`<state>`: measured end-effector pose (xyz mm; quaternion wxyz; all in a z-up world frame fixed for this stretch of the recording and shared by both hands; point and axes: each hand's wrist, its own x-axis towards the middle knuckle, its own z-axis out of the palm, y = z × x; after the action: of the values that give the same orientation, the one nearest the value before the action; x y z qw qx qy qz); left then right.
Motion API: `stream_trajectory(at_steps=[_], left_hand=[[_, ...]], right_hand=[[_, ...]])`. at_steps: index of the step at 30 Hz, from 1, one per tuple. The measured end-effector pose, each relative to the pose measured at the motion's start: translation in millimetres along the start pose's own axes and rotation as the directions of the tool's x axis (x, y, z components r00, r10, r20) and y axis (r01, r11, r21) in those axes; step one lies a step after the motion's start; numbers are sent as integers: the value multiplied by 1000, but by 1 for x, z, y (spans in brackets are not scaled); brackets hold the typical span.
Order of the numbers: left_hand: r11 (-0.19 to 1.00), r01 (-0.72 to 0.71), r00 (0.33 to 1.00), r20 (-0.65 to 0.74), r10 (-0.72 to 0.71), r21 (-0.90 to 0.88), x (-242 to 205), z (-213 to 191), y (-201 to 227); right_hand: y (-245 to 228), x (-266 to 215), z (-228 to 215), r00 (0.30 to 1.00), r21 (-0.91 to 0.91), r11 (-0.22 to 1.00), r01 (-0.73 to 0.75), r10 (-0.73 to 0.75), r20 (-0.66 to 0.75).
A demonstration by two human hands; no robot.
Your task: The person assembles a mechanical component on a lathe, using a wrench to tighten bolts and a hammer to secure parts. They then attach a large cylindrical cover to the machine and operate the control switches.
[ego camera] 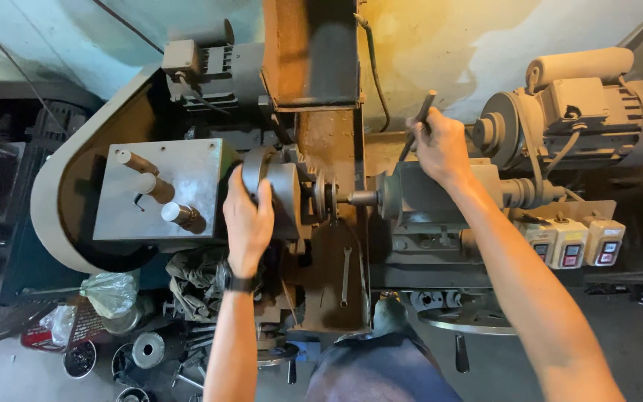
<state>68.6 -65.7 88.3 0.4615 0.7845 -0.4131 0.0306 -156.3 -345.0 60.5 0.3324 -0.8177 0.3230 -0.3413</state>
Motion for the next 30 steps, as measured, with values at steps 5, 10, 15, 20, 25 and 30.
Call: stream_trajectory(at_steps=[5, 10, 15, 20, 25, 30], left_hand=[[839, 248, 915, 169, -368, 485, 70, 36, -22], [821, 231, 926, 141, -350, 522, 72, 40, -32], [815, 244, 914, 156, -374, 525, 74, 37, -25], [825, 248, 915, 156, -371, 508, 75, 34, -17], [817, 288, 888, 180, -423, 500, 78, 28, -7], [885, 163, 964, 121, -237, 436, 68, 37, -37]], right_hand=[[-55, 25, 32, 986, 283, 945, -162, 167, 8], [-68, 62, 91, 914, 293, 873, -389, 326, 241], [-65, 69, 107, 875, 147, 917, -370, 290, 387], [-61, 67, 111, 830, 136, 895, -424, 324, 455], [-68, 68, 101, 806, 146, 874, -464, 349, 478], [-60, 63, 64, 929, 360, 856, -371, 335, 160]])
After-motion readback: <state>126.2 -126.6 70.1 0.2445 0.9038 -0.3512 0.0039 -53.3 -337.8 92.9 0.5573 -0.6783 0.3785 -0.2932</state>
